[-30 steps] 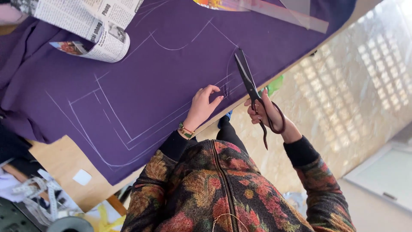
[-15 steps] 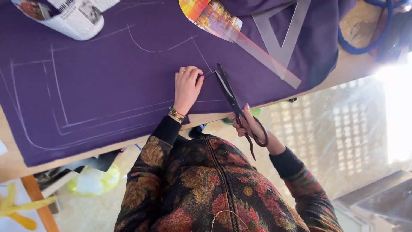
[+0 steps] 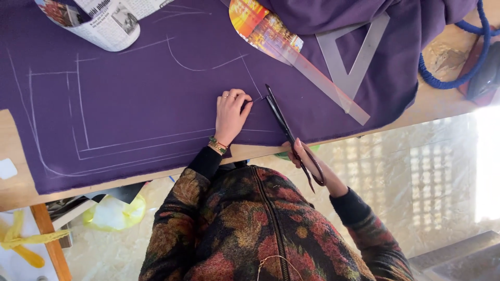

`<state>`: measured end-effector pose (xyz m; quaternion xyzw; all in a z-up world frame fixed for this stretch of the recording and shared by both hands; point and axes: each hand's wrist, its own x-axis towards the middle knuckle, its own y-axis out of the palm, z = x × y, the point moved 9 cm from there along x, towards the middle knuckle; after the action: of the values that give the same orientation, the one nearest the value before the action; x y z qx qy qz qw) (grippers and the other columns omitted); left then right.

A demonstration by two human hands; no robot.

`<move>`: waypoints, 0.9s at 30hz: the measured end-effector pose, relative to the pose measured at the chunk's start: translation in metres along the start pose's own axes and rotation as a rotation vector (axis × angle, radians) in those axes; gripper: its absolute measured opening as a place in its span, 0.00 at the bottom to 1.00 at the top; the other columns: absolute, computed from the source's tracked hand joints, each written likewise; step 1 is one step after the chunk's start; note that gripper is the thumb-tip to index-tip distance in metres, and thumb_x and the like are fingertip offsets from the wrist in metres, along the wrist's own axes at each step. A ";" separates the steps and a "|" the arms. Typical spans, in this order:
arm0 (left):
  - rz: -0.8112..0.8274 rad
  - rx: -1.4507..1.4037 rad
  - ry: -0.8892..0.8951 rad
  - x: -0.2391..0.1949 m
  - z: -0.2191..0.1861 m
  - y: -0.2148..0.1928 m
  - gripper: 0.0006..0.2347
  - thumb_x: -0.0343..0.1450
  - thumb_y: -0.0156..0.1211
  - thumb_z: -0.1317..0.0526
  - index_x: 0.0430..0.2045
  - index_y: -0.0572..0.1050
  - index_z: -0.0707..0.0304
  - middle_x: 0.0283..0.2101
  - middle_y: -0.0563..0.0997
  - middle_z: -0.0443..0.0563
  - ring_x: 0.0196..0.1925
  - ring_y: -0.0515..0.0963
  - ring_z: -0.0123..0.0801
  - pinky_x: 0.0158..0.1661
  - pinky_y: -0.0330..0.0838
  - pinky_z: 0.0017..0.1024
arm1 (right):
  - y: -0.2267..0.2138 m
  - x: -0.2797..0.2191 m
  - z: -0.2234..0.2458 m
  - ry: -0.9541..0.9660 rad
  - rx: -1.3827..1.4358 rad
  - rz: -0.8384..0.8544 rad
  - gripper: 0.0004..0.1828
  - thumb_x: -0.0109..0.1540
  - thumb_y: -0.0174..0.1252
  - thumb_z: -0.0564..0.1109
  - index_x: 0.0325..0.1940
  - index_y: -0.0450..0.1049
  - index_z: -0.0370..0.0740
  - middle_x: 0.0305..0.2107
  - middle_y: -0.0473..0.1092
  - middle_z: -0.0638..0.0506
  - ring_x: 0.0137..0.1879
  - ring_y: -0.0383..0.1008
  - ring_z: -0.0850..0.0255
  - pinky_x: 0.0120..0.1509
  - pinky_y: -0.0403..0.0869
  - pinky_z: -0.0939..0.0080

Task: Marking pattern outlines on purple fabric with tailor's chalk and a ruler, then cutting the fabric with scissors.

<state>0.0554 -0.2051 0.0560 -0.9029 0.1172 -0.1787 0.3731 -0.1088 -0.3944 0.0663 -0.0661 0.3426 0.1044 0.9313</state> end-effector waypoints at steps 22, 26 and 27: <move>0.301 0.417 0.106 -0.067 -0.039 0.026 0.22 0.66 0.67 0.49 0.44 0.71 0.66 0.44 0.70 0.54 0.47 0.68 0.41 0.49 0.56 0.41 | -0.004 -0.070 -0.018 0.006 0.295 0.109 0.52 0.61 0.23 0.85 0.64 0.61 0.40 0.34 0.61 0.50 0.34 0.61 0.63 0.41 0.65 0.60; 0.200 0.218 0.149 -0.057 -0.051 0.028 0.16 0.62 0.70 0.50 0.30 0.69 0.57 0.29 0.73 0.51 0.40 0.71 0.45 0.47 0.57 0.47 | -0.026 -0.068 -0.035 -0.073 0.408 0.056 0.58 0.61 0.20 0.86 0.70 0.58 0.35 0.33 0.62 0.47 0.31 0.61 0.62 0.36 0.64 0.61; 0.200 0.214 0.147 -0.046 -0.064 0.033 0.16 0.62 0.70 0.50 0.30 0.69 0.57 0.29 0.73 0.51 0.40 0.71 0.45 0.47 0.57 0.47 | -0.035 -0.069 -0.042 -0.070 0.405 0.055 0.58 0.61 0.20 0.86 0.70 0.58 0.35 0.33 0.62 0.47 0.31 0.61 0.62 0.36 0.64 0.61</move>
<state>-0.0152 -0.2529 0.0637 -0.8263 0.2136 -0.2177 0.4734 -0.1779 -0.4466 0.0814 0.1358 0.3257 0.0610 0.9337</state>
